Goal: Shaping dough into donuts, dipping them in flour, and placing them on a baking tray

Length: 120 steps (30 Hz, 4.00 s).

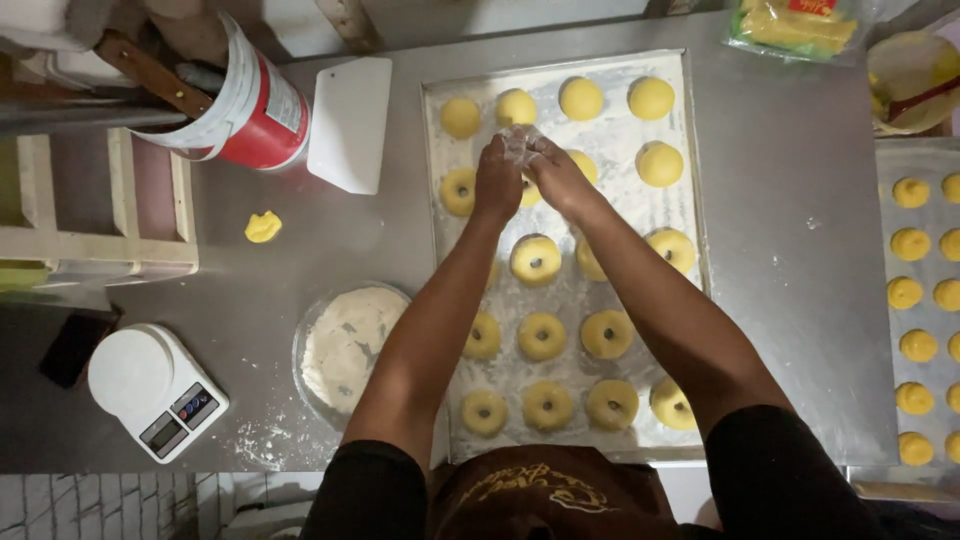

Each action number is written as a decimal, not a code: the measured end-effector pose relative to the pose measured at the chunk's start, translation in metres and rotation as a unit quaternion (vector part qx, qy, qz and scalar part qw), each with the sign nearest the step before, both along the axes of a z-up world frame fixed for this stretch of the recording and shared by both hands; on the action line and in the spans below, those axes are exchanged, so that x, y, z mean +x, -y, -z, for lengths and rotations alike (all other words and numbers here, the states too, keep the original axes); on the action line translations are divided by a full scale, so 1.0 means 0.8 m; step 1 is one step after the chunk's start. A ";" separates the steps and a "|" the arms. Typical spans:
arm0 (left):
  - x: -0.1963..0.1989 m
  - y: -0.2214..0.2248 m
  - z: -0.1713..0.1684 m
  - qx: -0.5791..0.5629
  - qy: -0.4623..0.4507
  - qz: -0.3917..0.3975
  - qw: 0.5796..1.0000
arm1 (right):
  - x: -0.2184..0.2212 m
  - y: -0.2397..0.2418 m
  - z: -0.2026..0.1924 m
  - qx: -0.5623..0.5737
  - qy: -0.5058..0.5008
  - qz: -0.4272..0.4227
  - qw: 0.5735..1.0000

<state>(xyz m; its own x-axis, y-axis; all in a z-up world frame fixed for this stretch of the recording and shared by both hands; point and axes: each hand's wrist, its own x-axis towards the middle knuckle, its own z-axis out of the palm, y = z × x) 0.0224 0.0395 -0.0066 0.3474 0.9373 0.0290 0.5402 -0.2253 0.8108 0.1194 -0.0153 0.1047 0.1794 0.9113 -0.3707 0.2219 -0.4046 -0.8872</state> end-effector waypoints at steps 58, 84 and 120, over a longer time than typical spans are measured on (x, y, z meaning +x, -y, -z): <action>-0.314 0.307 -0.092 0.054 0.053 -0.053 0.996 | 0.051 0.046 0.132 -0.045 0.432 0.006 0.901; -0.430 0.301 -0.035 0.214 0.113 -0.202 0.949 | -0.139 0.163 0.031 0.000 -0.669 0.039 0.742; -0.481 0.217 -0.190 -0.081 0.474 0.019 0.877 | -0.457 0.267 -0.090 0.376 0.159 0.000 0.913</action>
<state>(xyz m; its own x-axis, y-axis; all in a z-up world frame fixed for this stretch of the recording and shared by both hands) -0.3626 -0.1342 0.1451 0.2699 0.9442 0.1890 -0.3984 -0.0692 0.9146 -0.2461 -0.2290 0.1764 0.1680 0.8865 0.4311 0.5165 0.2933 -0.8045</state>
